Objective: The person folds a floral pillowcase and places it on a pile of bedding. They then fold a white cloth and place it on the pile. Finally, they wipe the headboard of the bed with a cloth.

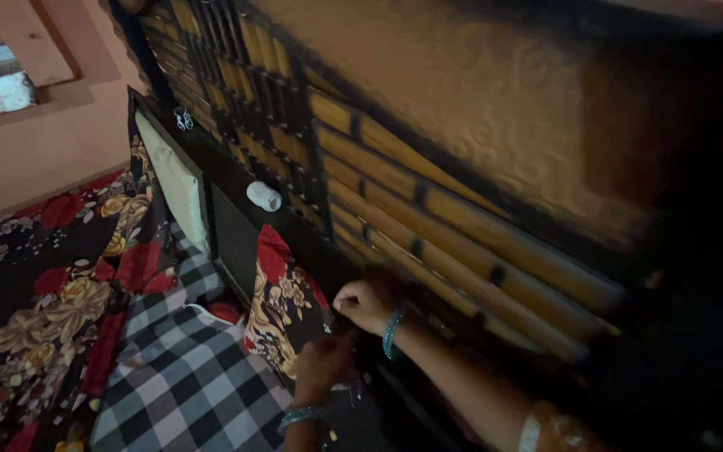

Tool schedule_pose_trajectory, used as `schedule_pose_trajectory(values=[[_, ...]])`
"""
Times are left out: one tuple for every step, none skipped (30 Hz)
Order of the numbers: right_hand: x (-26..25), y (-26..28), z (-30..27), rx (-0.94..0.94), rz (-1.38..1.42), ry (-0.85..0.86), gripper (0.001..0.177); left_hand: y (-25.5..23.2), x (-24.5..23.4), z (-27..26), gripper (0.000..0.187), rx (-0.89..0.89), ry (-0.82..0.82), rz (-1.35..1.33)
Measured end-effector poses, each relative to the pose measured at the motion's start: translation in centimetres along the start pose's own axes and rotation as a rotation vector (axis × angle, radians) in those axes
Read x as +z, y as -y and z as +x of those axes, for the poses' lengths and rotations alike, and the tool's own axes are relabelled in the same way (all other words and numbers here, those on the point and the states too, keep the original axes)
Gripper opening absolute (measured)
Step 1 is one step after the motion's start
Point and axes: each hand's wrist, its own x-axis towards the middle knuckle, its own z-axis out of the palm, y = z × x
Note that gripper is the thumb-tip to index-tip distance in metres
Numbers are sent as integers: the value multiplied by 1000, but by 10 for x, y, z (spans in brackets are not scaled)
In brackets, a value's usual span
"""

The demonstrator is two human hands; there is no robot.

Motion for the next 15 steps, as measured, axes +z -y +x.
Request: schedule_pose_trajectory(values=[[1,3,-9,17,5,-8,14,1,4,-4,44,-20,28,-89],[1,5,-15,35,9,-14,14,2,9,-7,44,-41,55,-179],[0,6,-20,12,-6,-30,14,3,14,-9,44,-62,82,-269],[1,6,-24,-8,-21,-47,14,4,19,-10,41,-16,34,-262],[1,6,-29,-29,-35,-65,14,5,24,-9,38,30,-15,-254],[1,6,-33,-40,-27,-58,13,6,29,-8,35,79,-62,-247],[0,7,-37,-50,-19,-52,13,8,32,-6,34,84,-71,-215],[0,6,-41,-60,-11,-46,13,10,32,-3,34,89,-79,-181],[-1,6,-44,-48,-25,-36,13,14,34,-1,34,94,-86,-147],[-3,6,-47,-36,-38,-29,13,17,36,0,33,98,-75,-278],[-6,5,-50,-25,-52,-21,14,20,39,0,32,101,-63,-410],[-7,5,-53,-16,-55,-18,14,25,41,-1,31,99,-51,-541],[-9,4,-57,-7,-58,-16,15,29,44,-1,33,73,-23,-574],[-11,4,-60,1,-60,-11,16,32,46,-2,35,46,4,-606],[-13,5,-63,19,-58,5,17,34,48,-3,39,20,31,-638]])
